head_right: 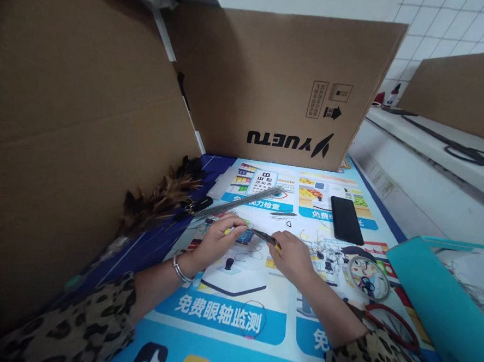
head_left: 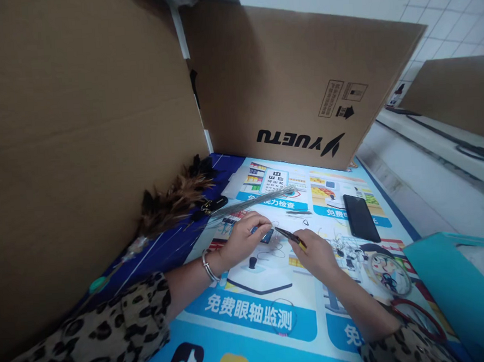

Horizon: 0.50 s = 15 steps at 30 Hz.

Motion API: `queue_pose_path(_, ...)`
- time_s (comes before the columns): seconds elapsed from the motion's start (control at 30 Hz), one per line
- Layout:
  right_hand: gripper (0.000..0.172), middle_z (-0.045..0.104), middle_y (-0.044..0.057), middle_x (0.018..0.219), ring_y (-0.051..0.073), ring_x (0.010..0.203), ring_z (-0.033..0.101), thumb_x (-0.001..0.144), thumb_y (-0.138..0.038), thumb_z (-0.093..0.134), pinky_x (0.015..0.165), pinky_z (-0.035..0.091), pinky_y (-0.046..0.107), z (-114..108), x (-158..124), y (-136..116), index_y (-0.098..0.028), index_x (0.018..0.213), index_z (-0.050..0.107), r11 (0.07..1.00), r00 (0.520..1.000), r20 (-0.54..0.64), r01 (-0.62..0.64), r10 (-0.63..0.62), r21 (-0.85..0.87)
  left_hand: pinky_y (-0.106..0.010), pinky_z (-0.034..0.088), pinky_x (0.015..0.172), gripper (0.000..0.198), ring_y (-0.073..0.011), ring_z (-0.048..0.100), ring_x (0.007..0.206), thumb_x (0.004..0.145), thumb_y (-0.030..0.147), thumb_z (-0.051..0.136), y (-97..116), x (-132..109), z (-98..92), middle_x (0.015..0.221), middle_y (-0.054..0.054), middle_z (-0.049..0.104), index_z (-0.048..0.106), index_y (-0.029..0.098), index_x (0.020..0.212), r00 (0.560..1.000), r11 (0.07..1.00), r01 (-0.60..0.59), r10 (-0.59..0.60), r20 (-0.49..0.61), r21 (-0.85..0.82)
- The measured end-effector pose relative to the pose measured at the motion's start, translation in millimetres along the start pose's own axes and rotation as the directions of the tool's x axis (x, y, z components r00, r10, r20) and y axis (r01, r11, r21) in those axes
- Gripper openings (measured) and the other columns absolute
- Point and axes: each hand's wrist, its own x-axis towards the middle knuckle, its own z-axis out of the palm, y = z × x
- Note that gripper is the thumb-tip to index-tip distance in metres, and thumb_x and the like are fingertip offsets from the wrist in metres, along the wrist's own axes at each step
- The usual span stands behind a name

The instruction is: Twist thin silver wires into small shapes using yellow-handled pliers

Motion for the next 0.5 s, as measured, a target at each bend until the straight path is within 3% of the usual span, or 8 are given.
queue_pose_path(0.27,0.021,0.062,0.004,0.087,0.018,0.083,0.058,0.087,-0.036,0.044,0.066,0.037,0.025,-1.0,-0.2,-1.0,-0.023,0.095,0.059,0.999,1.0,0.01,0.011,-0.01,-0.046,-0.03,0.04,0.076,0.018,-0.0169,0.053,0.077,0.084,0.027,0.05,-1.7,0.6,-0.6,0.076,-0.004,0.059,0.063,0.018,0.077,0.999,1.0,0.004,-0.005,0.036,0.014)
queue_pose_path(0.5,0.024,0.062,0.004,0.087,0.018,0.082,0.057,0.087,-0.04,0.043,0.065,0.037,0.025,-3.6,1.6,-0.7,-0.022,0.095,0.058,0.999,0.999,0.01,-0.035,0.035,0.024,-0.027,0.039,0.073,0.016,-0.0153,0.052,0.077,0.085,0.024,0.049,-4.8,2.3,0.1,0.077,-0.002,0.059,0.06,0.017,0.076,0.999,0.999,0.042,-0.041,0.022,-0.031)
